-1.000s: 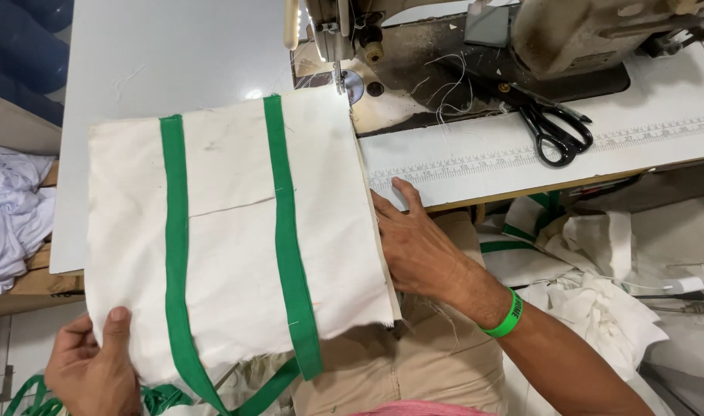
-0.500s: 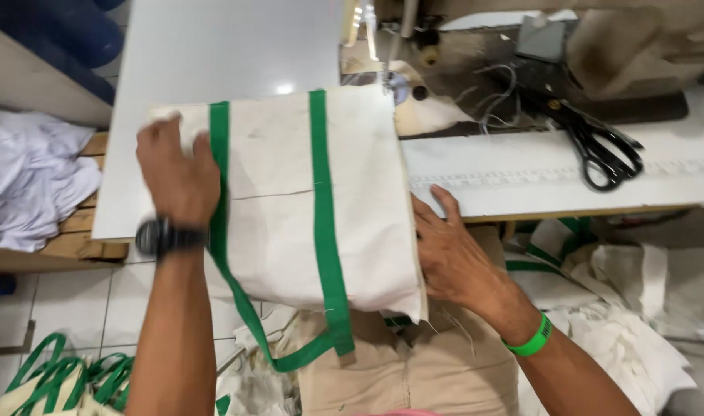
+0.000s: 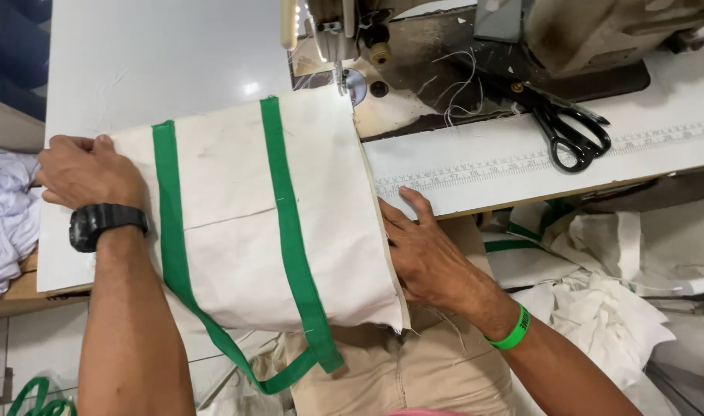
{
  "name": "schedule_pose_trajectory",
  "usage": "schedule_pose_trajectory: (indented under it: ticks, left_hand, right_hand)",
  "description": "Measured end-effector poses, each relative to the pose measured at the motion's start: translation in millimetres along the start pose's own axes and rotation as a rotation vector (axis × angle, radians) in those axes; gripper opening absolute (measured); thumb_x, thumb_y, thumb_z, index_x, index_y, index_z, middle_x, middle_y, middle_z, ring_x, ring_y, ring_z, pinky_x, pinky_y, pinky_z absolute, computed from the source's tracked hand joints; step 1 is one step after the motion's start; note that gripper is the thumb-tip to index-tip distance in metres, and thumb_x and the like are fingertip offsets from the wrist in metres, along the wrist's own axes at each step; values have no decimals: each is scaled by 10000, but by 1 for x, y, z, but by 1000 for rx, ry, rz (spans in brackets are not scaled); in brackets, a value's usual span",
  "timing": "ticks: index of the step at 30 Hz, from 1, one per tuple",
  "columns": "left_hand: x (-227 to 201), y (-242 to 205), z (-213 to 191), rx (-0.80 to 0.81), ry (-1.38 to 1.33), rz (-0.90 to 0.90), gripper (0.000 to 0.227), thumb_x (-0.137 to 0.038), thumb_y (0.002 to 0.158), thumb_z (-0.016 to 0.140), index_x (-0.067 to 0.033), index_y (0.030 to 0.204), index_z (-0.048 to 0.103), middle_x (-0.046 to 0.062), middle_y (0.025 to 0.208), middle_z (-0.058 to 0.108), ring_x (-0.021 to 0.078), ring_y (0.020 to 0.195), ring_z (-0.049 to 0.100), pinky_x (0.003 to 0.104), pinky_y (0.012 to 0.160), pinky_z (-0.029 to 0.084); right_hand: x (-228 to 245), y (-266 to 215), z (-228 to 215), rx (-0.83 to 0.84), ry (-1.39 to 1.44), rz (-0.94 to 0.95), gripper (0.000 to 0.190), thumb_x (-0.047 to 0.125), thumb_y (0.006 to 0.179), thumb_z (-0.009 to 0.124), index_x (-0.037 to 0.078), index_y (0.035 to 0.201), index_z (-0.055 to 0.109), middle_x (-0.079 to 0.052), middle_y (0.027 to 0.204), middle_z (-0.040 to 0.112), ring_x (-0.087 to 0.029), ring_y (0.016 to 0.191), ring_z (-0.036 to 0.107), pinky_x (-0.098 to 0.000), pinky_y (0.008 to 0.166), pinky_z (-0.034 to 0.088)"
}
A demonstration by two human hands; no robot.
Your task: Sewing straps onto a tote bag and trimming threads with scissors.
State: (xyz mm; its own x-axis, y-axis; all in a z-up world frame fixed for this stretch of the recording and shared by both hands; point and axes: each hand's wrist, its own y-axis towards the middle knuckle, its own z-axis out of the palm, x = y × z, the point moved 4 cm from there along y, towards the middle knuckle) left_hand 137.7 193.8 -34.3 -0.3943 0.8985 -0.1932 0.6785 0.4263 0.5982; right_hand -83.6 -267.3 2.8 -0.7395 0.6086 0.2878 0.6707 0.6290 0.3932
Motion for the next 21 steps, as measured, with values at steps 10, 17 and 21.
schedule_pose_trajectory:
  ticks: [10, 17, 21]
  left_hand:
    - [-7, 5, -2, -96, -2, 383, 281, -59, 1009, 958, -76, 1058, 682, 130, 1088, 646, 405, 972, 604, 589, 743, 455]
    - [-105, -35, -87, -82, -520, 770, 245, 103, 1087, 802, 87, 1323, 738, 270, 1255, 749, 480, 1153, 698, 564, 1108, 464]
    - [-205, -116, -130, 289, -798, 1062, 291, -19, 1121, 685, -8, 1411, 707, 236, 1479, 652, 465, 1356, 623, 577, 1153, 527]
  right_hand:
    - [-4, -2, 3, -6, -39, -22, 626, 436, 867, 927, 74, 1310, 672, -230, 1575, 586, -419, 1559, 477, -732, 1206, 308]
    - [1, 3, -8, -61, -17, -48, 516, 471, 914, 899, 37, 1105, 697, -260, 1438, 648, -446, 1495, 525, -722, 1184, 326]
    - [-2, 0, 2, -22, -38, -49, 595, 452, 840, 920, 40, 1207, 697, -236, 1432, 659, -443, 1493, 525, -714, 1191, 311]
